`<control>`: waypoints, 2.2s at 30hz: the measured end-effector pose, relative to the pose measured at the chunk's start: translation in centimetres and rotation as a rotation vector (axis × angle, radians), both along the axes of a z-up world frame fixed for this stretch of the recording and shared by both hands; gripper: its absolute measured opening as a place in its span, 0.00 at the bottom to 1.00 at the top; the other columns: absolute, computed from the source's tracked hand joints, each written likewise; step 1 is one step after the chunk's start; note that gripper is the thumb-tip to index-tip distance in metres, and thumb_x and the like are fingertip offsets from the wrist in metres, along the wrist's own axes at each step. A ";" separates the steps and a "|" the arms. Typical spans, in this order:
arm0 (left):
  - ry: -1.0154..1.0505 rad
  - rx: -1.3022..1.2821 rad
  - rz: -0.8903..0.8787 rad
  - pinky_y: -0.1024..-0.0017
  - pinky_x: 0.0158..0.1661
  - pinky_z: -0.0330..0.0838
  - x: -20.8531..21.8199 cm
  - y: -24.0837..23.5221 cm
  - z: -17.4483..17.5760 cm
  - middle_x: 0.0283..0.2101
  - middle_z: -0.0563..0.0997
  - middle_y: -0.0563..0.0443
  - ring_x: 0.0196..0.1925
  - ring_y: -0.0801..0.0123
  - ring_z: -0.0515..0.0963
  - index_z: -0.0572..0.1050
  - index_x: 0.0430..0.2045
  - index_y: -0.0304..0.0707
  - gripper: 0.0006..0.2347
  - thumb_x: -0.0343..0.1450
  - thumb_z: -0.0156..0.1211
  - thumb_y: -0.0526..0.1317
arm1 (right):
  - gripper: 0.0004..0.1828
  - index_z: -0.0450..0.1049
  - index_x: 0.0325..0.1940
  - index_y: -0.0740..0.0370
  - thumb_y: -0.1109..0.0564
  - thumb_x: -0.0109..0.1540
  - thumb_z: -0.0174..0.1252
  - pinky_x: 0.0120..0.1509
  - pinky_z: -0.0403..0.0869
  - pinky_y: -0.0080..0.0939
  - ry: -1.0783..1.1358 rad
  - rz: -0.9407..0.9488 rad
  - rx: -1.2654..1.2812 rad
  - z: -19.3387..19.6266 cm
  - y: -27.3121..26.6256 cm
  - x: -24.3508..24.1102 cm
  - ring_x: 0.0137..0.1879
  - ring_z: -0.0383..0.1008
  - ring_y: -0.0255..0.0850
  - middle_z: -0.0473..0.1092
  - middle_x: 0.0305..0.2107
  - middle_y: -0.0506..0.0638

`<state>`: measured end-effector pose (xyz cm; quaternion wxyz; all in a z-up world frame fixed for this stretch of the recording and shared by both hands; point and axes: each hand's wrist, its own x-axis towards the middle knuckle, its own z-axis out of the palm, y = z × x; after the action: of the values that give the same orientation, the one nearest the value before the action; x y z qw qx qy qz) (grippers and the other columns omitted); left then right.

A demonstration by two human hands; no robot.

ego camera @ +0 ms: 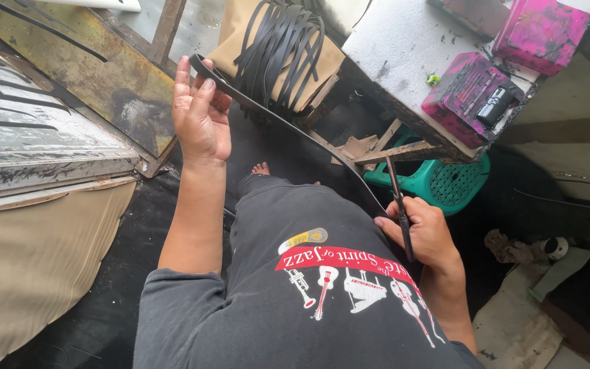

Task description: Cutting leather strips from a bundle, feeding them through a dye applicator box, and hanging them on a rack to dry.

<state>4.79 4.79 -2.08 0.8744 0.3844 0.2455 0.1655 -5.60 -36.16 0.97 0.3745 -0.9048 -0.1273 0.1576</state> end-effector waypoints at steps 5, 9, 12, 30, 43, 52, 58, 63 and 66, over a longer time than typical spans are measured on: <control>-0.106 -0.147 -0.011 0.75 0.39 0.78 -1.5 0.3 -0.1 0.51 0.79 0.53 0.42 0.69 0.83 0.61 0.71 0.41 0.26 0.75 0.52 0.27 | 0.13 0.73 0.30 0.53 0.49 0.58 0.70 0.36 0.68 0.38 0.073 -0.204 -0.078 -0.7 1.4 0.0 0.27 0.65 0.35 0.68 0.20 0.42; -0.254 -0.292 -0.059 0.69 0.49 0.77 -2.7 0.9 -0.8 0.42 0.74 0.58 0.44 0.69 0.78 0.62 0.71 0.44 0.29 0.70 0.44 0.26 | 0.14 0.69 0.30 0.52 0.52 0.60 0.69 0.34 0.64 0.35 0.084 -0.357 0.012 -1.7 1.5 -0.2 0.23 0.58 0.32 0.61 0.15 0.39; -0.351 -0.322 -0.051 0.64 0.49 0.79 -3.6 0.7 -0.4 0.37 0.72 0.57 0.40 0.67 0.76 0.63 0.70 0.40 0.31 0.67 0.42 0.25 | 0.12 0.71 0.32 0.55 0.57 0.60 0.70 0.32 0.64 0.32 0.060 -0.435 0.119 -2.2 1.5 -0.4 0.25 0.60 0.29 0.64 0.19 0.40; -0.094 -0.098 0.113 0.71 0.40 0.80 -6.6 -1.4 0.4 0.47 0.79 0.45 0.36 0.66 0.82 0.67 0.69 0.45 0.30 0.69 0.41 0.25 | 0.12 0.72 0.32 0.53 0.51 0.59 0.69 0.36 0.66 0.37 0.056 -0.216 -0.032 -4.9 -1.7 -0.5 0.26 0.63 0.33 0.66 0.19 0.41; 0.182 0.761 0.084 0.76 0.31 0.84 -2.6 -1.0 -0.9 0.59 0.79 0.51 0.38 0.74 0.81 0.77 0.53 0.46 0.14 0.73 0.59 0.30 | 0.18 0.81 0.46 0.53 0.43 0.58 0.66 0.55 0.73 0.44 0.275 -0.133 -0.198 -8.5 -6.5 -2.6 0.48 0.77 0.43 0.81 0.43 0.43; -0.071 1.342 -0.097 0.79 0.27 0.72 6.2 -0.7 -2.8 0.56 0.78 0.50 0.22 0.79 0.69 0.73 0.61 0.38 0.18 0.74 0.57 0.28 | 0.16 0.81 0.42 0.54 0.44 0.57 0.66 0.53 0.73 0.42 0.416 -0.347 -0.192 -8.2 -6.3 -4.3 0.46 0.80 0.43 0.81 0.37 0.46; 0.070 0.673 -0.317 0.78 0.47 0.81 14.2 -5.7 -6.0 0.44 0.88 0.54 0.44 0.79 0.84 0.42 0.74 0.36 0.36 0.73 0.59 0.29 | 0.15 0.80 0.41 0.52 0.43 0.56 0.65 0.51 0.74 0.40 0.533 -0.477 -0.173 -8.4 -5.1 -5.2 0.46 0.81 0.40 0.82 0.40 0.45; 0.198 -0.025 -0.367 0.72 0.35 0.83 18.3 -9.8 -6.6 0.45 0.85 0.45 0.35 0.67 0.84 0.51 0.73 0.35 0.36 0.69 0.62 0.27 | 0.11 0.81 0.38 0.54 0.49 0.56 0.68 0.51 0.74 0.37 0.565 -0.649 -0.121 -8.2 -2.8 -5.4 0.45 0.81 0.36 0.82 0.38 0.44; 0.164 0.013 -0.475 0.74 0.35 0.83 19.2 -10.4 -5.4 0.56 0.82 0.46 0.39 0.69 0.85 0.61 0.68 0.50 0.28 0.72 0.58 0.27 | 0.11 0.80 0.39 0.53 0.45 0.59 0.65 0.47 0.74 0.40 0.571 -0.655 -0.144 -8.4 -1.3 -5.3 0.43 0.80 0.39 0.81 0.36 0.46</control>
<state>24.01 -5.62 -7.51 0.8635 0.4490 0.2173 -0.0748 -10.90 -37.48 -7.42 0.3607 -0.8414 0.2864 0.2828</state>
